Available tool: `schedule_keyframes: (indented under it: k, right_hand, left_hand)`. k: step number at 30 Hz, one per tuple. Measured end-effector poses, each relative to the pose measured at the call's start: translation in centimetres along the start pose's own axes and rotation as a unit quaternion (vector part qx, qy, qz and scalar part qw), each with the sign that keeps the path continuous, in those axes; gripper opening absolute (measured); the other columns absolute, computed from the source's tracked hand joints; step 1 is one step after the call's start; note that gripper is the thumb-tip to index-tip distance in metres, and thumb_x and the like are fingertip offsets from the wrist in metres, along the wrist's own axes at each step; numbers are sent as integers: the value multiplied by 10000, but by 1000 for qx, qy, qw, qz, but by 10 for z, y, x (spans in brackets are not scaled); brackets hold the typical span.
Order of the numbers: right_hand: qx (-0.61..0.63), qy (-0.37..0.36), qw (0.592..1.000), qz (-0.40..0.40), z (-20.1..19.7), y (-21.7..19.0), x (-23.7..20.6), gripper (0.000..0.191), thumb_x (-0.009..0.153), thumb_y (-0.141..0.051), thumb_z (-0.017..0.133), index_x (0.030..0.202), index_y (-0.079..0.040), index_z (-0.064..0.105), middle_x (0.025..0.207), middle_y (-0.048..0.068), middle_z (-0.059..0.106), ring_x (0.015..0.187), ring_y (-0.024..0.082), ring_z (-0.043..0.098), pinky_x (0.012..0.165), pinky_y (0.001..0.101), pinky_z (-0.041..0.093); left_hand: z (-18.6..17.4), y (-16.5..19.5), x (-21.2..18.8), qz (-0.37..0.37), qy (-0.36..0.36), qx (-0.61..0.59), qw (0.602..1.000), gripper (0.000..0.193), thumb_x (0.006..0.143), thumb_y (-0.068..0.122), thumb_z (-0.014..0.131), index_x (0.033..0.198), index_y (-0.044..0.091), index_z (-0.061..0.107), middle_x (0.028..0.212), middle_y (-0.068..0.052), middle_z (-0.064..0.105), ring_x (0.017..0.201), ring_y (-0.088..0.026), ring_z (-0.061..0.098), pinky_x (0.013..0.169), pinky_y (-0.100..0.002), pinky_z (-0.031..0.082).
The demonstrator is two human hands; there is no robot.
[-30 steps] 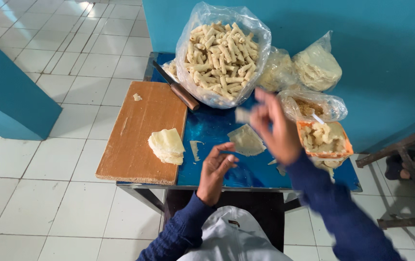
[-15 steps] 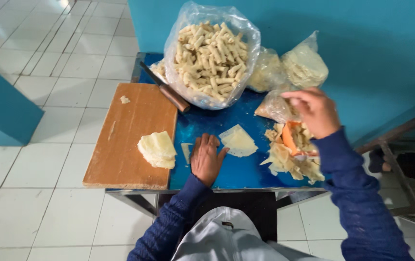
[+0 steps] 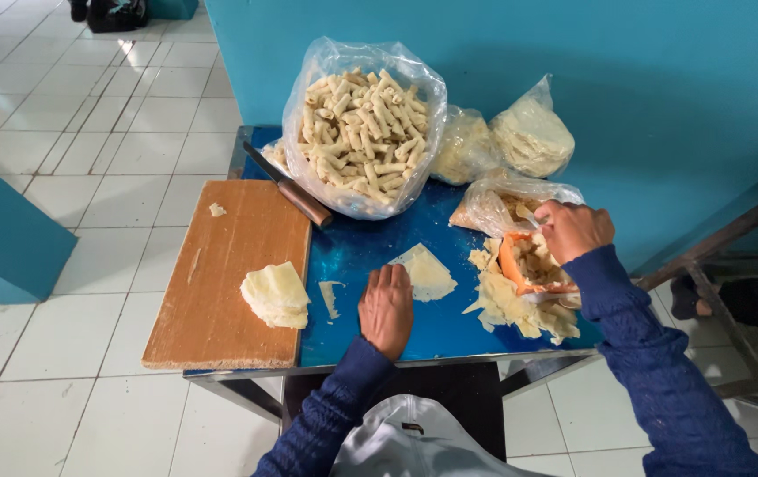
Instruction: The person sits at a blue table and folds thin flat dough sheets around puffed snack pieces. They scoop brown seasoning powder from a plastic bag with a spoon onto a sheet, fold the sheet over the snack, and place the finished wrap on the table or into an orange basket.
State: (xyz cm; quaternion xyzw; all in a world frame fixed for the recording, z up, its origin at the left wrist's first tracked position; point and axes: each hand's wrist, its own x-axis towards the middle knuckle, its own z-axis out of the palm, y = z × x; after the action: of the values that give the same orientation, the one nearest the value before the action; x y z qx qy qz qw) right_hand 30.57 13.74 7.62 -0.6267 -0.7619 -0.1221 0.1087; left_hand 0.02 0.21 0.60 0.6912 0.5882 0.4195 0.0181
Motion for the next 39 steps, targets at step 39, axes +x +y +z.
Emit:
schedule_keyframes:
  k: [39]
  right_hand:
    - [207, -75, 970, 101, 37, 43, 37, 140, 939, -278, 721, 1029, -233, 819, 910, 31, 784, 818, 211, 716, 818, 435, 475]
  left_hand:
    - [-3, -6, 2, -64, 18, -200, 978, 585, 751, -133, 716, 1262, 0, 462, 920, -155, 597, 776, -291, 667, 645, -372, 555]
